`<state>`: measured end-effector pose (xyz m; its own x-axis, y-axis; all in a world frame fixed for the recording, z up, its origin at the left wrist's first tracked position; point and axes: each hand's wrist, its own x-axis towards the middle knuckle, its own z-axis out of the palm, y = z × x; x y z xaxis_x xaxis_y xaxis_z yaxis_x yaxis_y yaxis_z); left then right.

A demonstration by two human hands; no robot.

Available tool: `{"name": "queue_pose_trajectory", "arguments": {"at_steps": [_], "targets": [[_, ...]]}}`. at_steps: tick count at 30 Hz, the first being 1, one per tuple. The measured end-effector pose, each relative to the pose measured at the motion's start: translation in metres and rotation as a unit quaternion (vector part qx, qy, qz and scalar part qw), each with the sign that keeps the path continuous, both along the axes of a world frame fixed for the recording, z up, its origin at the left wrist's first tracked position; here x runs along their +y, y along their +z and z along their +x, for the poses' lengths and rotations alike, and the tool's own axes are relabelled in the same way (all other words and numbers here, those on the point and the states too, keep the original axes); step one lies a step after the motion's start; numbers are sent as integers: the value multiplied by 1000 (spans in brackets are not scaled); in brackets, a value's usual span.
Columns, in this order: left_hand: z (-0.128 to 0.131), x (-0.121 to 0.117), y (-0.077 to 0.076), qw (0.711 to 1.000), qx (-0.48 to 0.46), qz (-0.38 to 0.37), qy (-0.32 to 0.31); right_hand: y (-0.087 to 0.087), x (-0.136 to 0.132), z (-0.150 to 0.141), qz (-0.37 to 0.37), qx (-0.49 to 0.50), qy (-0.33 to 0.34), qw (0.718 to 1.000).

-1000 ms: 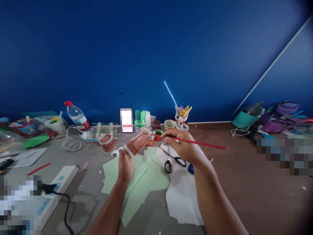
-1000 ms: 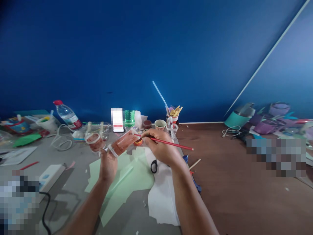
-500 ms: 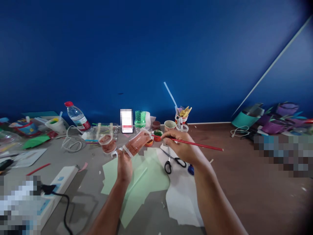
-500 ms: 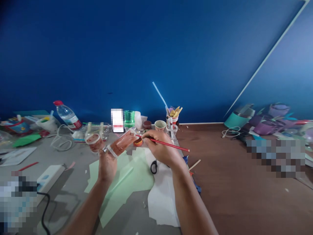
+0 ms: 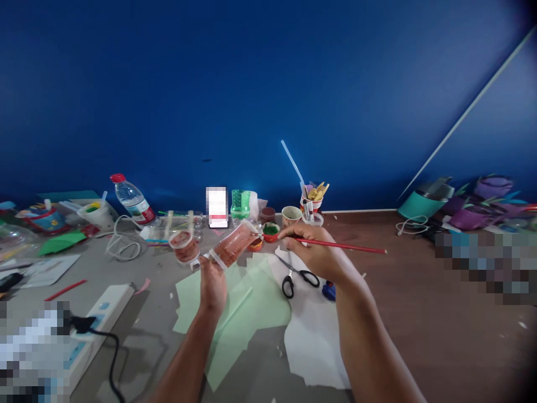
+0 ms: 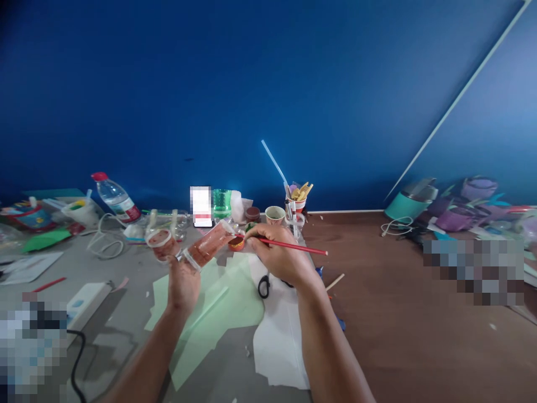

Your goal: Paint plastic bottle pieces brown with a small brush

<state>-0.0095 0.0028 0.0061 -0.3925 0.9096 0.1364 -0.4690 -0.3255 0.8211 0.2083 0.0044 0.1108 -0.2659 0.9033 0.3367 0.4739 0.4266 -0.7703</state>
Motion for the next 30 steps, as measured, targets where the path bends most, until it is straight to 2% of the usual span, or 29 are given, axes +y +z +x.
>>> {"name": "queue_pose_trajectory", "arguments": {"at_steps": [7,12,17,25,30], "targets": [[1,-1,1,1000,0,1,-10,5,-4,-2,4,31,3,999],[0,-1,-2,1000,4,1,-4,4,-3,-2,3,9,2,1000],[2,-2,-3,1000,19,10,-18,4,-4,-4,20,28,-3,999],[1,-3,-4,1000,20,15,-4,1,-1,-1,4,0,-6,1000],[3,-3,-2,1000,5,13,-15,2,-1,-2,7,21,3,1000]]}}
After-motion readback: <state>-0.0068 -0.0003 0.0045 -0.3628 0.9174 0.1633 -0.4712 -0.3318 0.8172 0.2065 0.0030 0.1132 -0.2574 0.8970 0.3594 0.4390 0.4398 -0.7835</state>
